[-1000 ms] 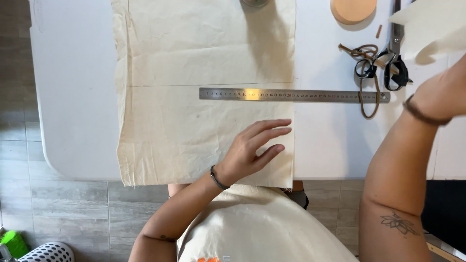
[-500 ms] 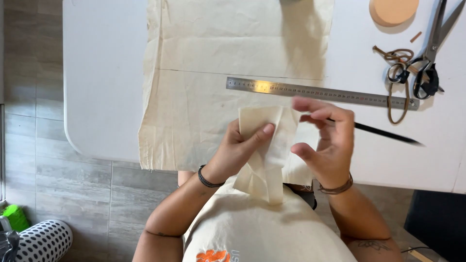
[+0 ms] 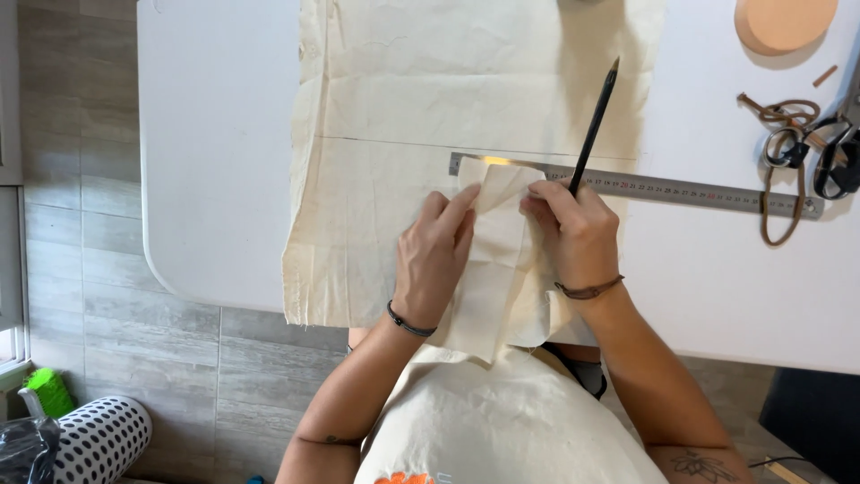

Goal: Measuring and marking lines on a piece of fabric using a metal ruler and a pencil.

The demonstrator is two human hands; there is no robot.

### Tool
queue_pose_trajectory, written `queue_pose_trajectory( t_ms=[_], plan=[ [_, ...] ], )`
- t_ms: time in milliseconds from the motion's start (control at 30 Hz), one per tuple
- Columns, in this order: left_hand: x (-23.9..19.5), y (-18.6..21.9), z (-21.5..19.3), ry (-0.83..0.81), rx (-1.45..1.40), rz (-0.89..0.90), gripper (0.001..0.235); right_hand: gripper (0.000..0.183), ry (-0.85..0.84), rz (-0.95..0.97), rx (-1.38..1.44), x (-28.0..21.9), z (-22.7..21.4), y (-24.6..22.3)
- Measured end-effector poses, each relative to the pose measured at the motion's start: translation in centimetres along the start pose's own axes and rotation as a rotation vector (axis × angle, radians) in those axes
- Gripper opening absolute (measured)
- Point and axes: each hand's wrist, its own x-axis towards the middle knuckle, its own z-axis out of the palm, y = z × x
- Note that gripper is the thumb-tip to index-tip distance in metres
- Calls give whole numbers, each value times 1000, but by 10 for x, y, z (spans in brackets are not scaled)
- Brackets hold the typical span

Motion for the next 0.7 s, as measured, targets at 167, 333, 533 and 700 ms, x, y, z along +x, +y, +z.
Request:
queue_pose_trajectory(
  t_ms=[167, 333, 533, 700],
  plan=[
    [-11, -10, 20, 22, 308, 78, 37, 9, 23, -74, -142, -1, 4, -2],
    [-16, -17, 33, 63, 552, 115, 54, 13, 49, -153, -161, 5, -5, -18],
    [-13, -13, 27, 24, 517, 83, 61, 17, 87, -132, -160, -7, 1, -6],
    [-9, -16, 22, -35, 518, 84, 62, 26, 77, -78, -145, -14, 6, 5]
  ],
)
